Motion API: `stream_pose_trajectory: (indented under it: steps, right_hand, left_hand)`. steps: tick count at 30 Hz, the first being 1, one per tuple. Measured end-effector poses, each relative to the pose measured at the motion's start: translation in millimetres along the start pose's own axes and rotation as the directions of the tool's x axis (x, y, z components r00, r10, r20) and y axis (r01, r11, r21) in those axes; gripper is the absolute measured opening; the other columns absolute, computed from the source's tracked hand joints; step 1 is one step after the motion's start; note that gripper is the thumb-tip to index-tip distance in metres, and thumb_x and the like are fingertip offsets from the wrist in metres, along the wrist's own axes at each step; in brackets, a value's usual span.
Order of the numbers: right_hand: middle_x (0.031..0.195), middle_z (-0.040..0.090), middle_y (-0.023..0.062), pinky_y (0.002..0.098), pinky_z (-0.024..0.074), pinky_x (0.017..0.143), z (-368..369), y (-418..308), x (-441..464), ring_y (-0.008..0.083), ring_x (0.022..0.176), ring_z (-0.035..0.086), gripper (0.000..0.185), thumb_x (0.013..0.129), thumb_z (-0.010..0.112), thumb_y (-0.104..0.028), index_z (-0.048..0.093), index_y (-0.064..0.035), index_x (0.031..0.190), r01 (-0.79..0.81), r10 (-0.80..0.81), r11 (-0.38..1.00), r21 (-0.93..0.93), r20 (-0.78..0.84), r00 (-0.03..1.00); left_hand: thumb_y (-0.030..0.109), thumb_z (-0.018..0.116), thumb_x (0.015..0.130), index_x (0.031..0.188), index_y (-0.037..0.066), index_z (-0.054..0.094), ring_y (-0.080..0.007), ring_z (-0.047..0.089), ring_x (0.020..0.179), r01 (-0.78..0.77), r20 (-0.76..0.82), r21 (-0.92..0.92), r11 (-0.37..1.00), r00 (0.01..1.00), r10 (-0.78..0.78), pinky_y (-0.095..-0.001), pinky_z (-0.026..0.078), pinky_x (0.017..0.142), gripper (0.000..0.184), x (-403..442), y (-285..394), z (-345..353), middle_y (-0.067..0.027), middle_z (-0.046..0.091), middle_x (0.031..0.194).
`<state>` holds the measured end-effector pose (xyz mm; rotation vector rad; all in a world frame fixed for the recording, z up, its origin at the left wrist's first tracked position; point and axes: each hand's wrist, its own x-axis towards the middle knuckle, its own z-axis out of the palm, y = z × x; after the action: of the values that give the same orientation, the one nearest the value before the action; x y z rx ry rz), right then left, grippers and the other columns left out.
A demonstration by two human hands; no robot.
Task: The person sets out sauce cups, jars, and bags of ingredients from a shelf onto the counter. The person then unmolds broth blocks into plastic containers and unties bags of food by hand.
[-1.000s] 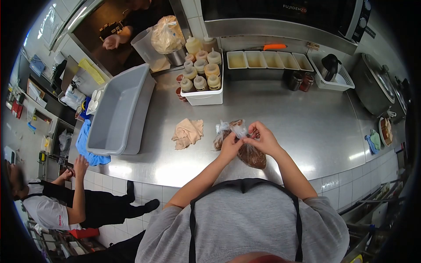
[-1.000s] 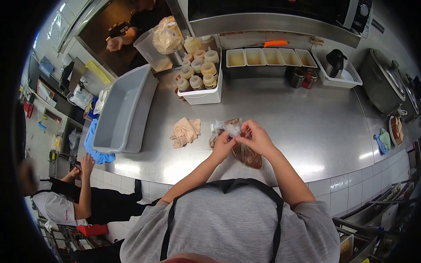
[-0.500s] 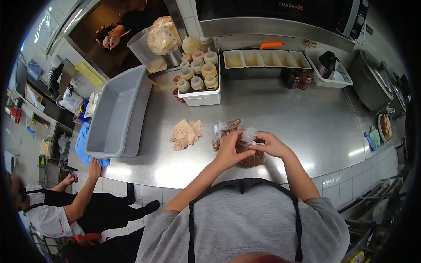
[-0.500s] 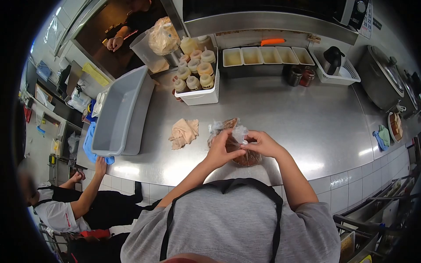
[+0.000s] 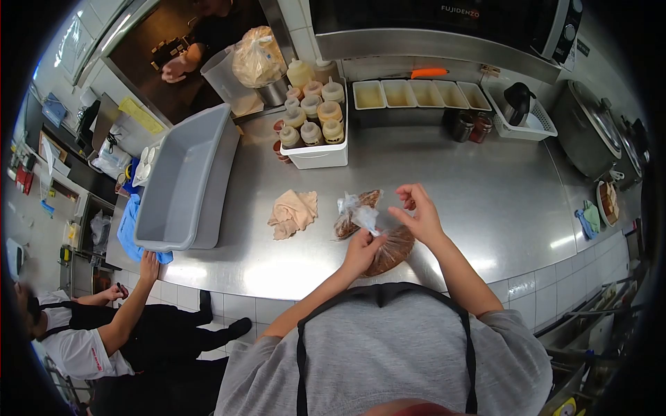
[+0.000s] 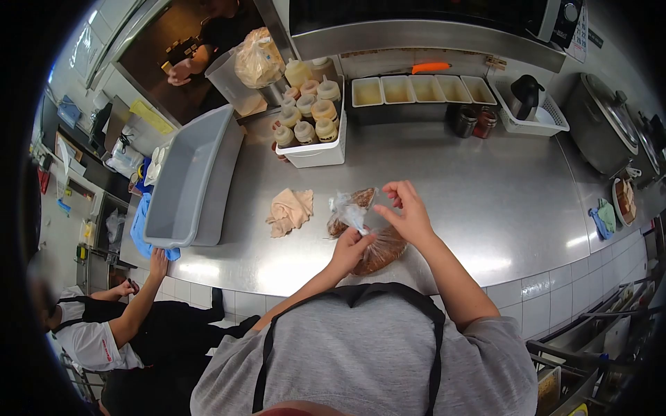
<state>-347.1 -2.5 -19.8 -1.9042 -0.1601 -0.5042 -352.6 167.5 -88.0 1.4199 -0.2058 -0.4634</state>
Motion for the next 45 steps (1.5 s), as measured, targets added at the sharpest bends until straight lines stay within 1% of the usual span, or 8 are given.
stream_pose_trajectory:
  steps: [4,9,11,13,15,17,26,45]
  right_hand:
    - [0.091,0.053,0.0061,0.0277,0.0458,0.074,-6.1,10.2,-7.1,0.0159,0.084,0.055,0.031,0.074,0.074,-0.018,0.057,-0.0058,0.097,-0.027,0.046,0.999,-0.046,0.492,0.869]
    - [0.098,0.057,0.0096,0.0366,0.0431,0.083,7.4,15.6,-22.2,0.0240,0.094,0.056,0.034,0.073,0.073,-0.027,0.056,-0.0075,0.096,-0.103,0.106,0.994,-0.036,0.511,0.853]
    - [0.100,0.057,0.0090,0.0399,0.0382,0.089,11.1,28.5,-29.9,0.0256,0.102,0.052,0.034,0.075,0.071,-0.030,0.057,-0.0083,0.097,0.188,-0.039,0.955,-0.229,0.532,0.846]
    - [0.101,0.057,0.0082,0.0410,0.0364,0.090,17.5,33.5,-35.7,0.0258,0.104,0.051,0.033,0.076,0.069,-0.030,0.057,-0.0085,0.097,0.163,0.002,0.947,-0.277,0.513,0.859]
    - [0.102,0.057,0.0075,0.0420,0.0346,0.091,21.7,31.9,-37.2,0.0260,0.105,0.049,0.032,0.077,0.067,-0.031,0.057,-0.0086,0.097,0.141,0.039,0.936,-0.323,0.493,0.869]
    - [0.102,0.057,0.0066,0.0419,0.0350,0.089,24.3,29.0,-36.7,0.0257,0.103,0.050,0.025,0.079,0.063,-0.027,0.057,-0.0090,0.096,0.075,0.105,0.932,-0.354,0.461,0.881]
    - [0.100,0.054,0.0071,0.0422,0.0353,0.087,23.6,34.2,-38.4,0.0262,0.103,0.048,0.022,0.076,0.062,-0.019,0.056,-0.0055,0.092,0.184,0.054,0.898,-0.400,0.515,0.855]
    - [0.097,0.054,0.0087,0.0415,0.0358,0.087,20.8,58.4,-33.7,0.0289,0.099,0.047,0.019,0.083,0.055,-0.022,0.057,-0.0052,0.092,0.114,0.004,0.972,-0.206,0.499,0.867]
  left_hand:
    - [0.019,0.059,0.090,0.092,0.005,0.056,-0.0039,0.050,0.059,0.097,0.051,-0.028,0.995,0.994,-0.095,-0.0203,0.040,0.053,0.015,7.7,-4.4,-13.9,0.0023,0.056,0.070]
    - [0.020,0.060,0.090,0.092,0.003,0.057,-0.0064,0.053,0.060,0.034,0.023,0.041,0.999,0.999,-0.035,-0.0209,0.043,0.056,0.018,4.6,-0.9,-17.5,-0.0006,0.059,0.070]
    - [0.021,0.061,0.089,0.092,0.002,0.057,-0.0078,0.053,0.061,0.016,0.025,0.029,0.999,1.000,-0.017,-0.0212,0.044,0.057,0.019,0.5,6.9,-21.0,-0.0021,0.060,0.071]
    - [0.021,0.067,0.084,0.088,-0.001,0.056,-0.0107,0.056,0.064,-0.137,-0.085,0.461,0.877,0.977,0.197,-0.0251,0.045,0.056,0.024,-4.7,31.2,-17.4,-0.0037,0.059,0.073]
    - [0.017,0.070,0.080,0.087,0.000,0.055,-0.0166,0.057,0.066,-0.285,-0.199,0.503,0.816,0.881,0.430,-0.0281,0.046,0.059,0.024,-5.2,29.6,-14.2,-0.0072,0.058,0.078]
    - [0.012,0.072,0.076,0.089,0.002,0.058,-0.0184,0.057,0.067,-0.542,0.076,0.763,0.352,0.617,0.783,-0.0270,0.046,0.059,0.022,-7.6,36.1,-18.6,-0.0083,0.056,0.079]
    - [0.011,0.065,0.080,0.094,0.003,0.061,-0.0268,0.060,0.073,-0.502,0.236,0.713,0.491,0.830,0.506,-0.0345,0.049,0.063,0.017,-3.2,26.4,-16.8,-0.0097,0.056,0.084]
    - [0.000,0.061,0.077,0.095,0.001,0.057,-0.0217,0.057,0.077,-0.392,0.094,0.653,0.648,0.891,0.445,-0.0316,0.050,0.065,0.018,14.5,6.3,-8.9,-0.0106,0.052,0.091]
